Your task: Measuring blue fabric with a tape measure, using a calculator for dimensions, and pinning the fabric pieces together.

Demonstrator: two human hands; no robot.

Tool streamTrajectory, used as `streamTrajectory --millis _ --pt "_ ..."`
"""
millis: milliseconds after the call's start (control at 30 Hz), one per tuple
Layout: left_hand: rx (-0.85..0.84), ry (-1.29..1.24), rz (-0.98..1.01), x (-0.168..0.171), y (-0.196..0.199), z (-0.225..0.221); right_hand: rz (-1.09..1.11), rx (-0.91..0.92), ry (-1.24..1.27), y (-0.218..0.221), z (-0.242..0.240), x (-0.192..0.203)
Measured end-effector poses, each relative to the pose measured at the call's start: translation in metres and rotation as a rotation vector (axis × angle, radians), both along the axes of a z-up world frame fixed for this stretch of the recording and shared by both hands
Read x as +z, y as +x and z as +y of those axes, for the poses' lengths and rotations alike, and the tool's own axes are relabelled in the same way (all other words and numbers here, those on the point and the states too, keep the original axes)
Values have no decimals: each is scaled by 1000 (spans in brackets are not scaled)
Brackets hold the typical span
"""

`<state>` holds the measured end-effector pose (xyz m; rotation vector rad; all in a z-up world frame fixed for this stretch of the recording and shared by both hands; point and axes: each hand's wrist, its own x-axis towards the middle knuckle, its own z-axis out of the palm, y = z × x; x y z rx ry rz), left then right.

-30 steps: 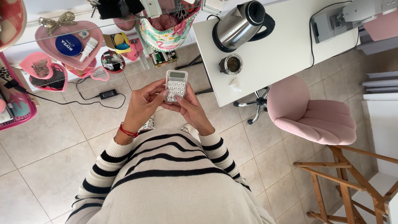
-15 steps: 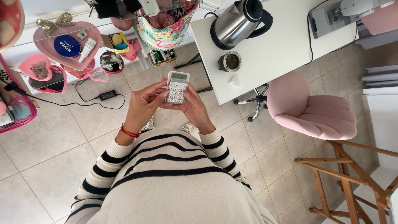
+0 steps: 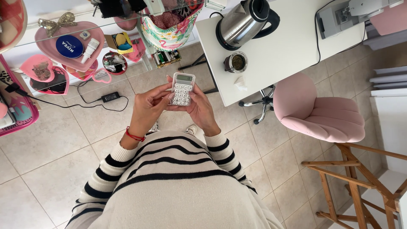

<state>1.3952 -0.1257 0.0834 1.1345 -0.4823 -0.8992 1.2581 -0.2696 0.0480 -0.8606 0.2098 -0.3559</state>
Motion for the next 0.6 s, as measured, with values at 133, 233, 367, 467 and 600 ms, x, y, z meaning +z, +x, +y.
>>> streamTrajectory --millis 133,233,367,467,600 --pt "0 0 -20 3 -2 0 21 -23 -6 -1 -1 -3" --pt "2 5 -24 -1 -1 -1 20 -14 11 1 0 5" --pt "24 9 -47 9 0 -1 19 -4 -22 2 4 7" --pt "33 -1 -31 17 -1 -1 9 -10 -68 6 9 23" --pt "37 -2 -38 9 -1 -1 12 -11 -85 10 12 34"
